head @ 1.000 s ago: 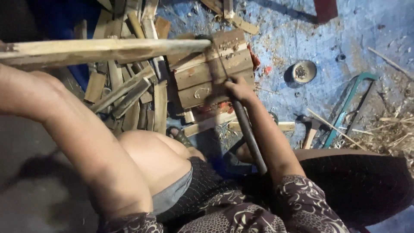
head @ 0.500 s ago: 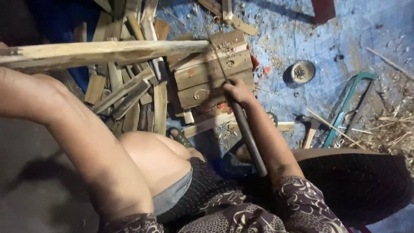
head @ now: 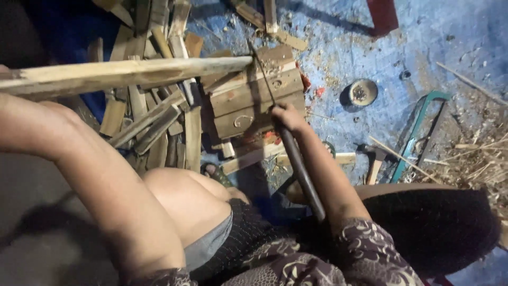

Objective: Shaving wood with a large curved blade and then sawing a wooden board with a hand saw.

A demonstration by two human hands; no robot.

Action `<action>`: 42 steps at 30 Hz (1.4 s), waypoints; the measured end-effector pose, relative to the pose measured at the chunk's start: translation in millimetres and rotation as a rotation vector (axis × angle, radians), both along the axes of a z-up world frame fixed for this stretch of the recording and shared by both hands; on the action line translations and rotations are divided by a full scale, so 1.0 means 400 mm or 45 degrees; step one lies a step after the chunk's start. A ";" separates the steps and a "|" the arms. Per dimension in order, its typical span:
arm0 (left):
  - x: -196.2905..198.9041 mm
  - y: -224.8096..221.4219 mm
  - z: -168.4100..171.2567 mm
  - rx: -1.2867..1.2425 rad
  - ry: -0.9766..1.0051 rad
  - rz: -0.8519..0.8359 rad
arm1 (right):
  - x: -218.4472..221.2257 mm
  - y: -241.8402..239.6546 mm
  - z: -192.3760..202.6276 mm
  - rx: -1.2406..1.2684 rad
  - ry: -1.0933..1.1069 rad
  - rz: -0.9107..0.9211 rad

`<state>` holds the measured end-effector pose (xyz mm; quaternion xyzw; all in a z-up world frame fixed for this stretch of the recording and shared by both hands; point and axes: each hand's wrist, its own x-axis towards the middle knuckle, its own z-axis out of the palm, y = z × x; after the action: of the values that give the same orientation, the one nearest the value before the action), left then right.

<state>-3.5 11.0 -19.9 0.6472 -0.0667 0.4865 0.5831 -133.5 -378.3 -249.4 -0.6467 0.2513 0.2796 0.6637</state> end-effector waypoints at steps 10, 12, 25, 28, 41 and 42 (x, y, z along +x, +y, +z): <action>-0.068 -0.143 0.142 0.066 0.058 -0.598 | -0.012 0.093 0.166 0.200 -0.218 0.096; -0.082 -0.165 0.154 0.023 0.076 -0.460 | -0.034 0.132 0.258 0.151 -0.362 0.248; -0.108 -0.216 0.172 -0.116 0.050 -0.294 | -0.048 0.044 0.038 0.210 -0.134 -0.060; -0.108 -0.218 0.170 -0.169 -0.002 -0.429 | -0.054 0.054 0.079 0.060 -0.191 0.031; -0.168 -0.301 0.223 -0.129 0.161 -0.914 | -0.173 0.120 0.476 0.238 -0.761 0.473; -0.170 -0.303 0.225 -0.033 0.104 -0.980 | -0.190 0.118 0.498 0.278 -0.740 0.448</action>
<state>-71.5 -110.0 70.3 0.5862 -0.2752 0.2068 0.7334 -209.5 -331.2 -50.1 -0.6578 -0.0946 0.2191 0.7144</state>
